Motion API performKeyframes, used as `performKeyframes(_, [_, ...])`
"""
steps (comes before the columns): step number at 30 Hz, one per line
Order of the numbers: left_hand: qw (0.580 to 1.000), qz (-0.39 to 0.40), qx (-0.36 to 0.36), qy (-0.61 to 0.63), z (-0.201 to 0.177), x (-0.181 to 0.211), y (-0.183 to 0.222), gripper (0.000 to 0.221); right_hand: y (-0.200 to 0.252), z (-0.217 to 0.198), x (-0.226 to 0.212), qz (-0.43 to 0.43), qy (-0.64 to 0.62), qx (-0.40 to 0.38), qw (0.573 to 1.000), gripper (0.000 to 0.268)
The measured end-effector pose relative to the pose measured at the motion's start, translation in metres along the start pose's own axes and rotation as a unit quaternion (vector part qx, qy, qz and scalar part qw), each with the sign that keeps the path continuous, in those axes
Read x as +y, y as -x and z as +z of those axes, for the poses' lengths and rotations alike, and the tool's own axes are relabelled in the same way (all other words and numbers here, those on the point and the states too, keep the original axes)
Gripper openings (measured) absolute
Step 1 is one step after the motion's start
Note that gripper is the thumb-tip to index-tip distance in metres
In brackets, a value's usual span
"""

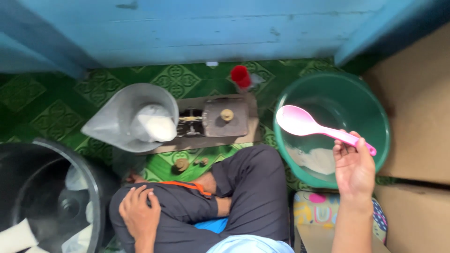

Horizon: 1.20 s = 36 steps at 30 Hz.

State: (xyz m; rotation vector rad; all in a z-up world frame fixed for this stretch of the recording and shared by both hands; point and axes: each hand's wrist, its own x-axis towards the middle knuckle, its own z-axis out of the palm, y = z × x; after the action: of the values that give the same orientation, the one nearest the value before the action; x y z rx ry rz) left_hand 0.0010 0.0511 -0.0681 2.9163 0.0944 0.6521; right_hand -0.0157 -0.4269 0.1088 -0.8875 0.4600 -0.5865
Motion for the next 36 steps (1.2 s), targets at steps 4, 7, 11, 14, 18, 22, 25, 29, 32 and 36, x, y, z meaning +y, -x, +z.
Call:
performKeyframes(4, [1.0,-0.012,0.01,-0.002,-0.001,0.0,-0.003,0.013,0.011,0.044,0.006,0.001,-0.006,-0.049,0.999,0.025])
performKeyframes(7, [0.999,-0.022,0.013,0.019,-0.005,0.001,-0.006,0.013,0.018,0.073,0.015,0.0,0.02,-0.074,0.997,0.023])
performKeyframes(11, [0.998,-0.026,0.015,0.047,-0.005,-0.001,-0.008,0.013,0.027,0.106,0.036,0.013,0.02,-0.128,0.991,0.026])
performKeyframes(14, [0.998,-0.032,0.012,0.059,-0.003,-0.003,-0.007,0.015,0.038,0.13,0.052,0.025,0.021,-0.159,0.987,0.026])
performKeyframes(18, [0.996,-0.029,0.022,0.085,-0.008,-0.003,-0.011,0.016,0.051,0.155,0.075,0.028,0.037,-0.193,0.98,0.026])
performKeyframes(22, [0.995,-0.037,0.017,0.095,-0.008,-0.006,-0.009,0.016,0.063,0.173,0.093,0.026,0.06,-0.217,0.974,0.025])
performKeyframes(25, [0.993,-0.039,0.012,0.112,-0.006,-0.007,-0.008,0.016,0.072,0.186,0.101,0.002,0.102,-0.227,0.969,0.025])
performKeyframes(29, [0.992,-0.046,0.005,0.119,-0.003,-0.008,-0.007,0.015,0.077,0.193,0.11,-0.018,0.132,-0.243,0.961,0.024])
performKeyframes(32, [0.991,-0.047,0.002,0.121,-0.003,-0.009,-0.007,0.014,0.078,0.195,0.112,-0.016,0.137,-0.241,0.961,0.024])
performKeyframes(36, [0.991,-0.044,0.002,0.13,-0.006,-0.009,-0.009,0.015,0.079,0.195,0.112,-0.025,0.14,-0.239,0.96,0.023])
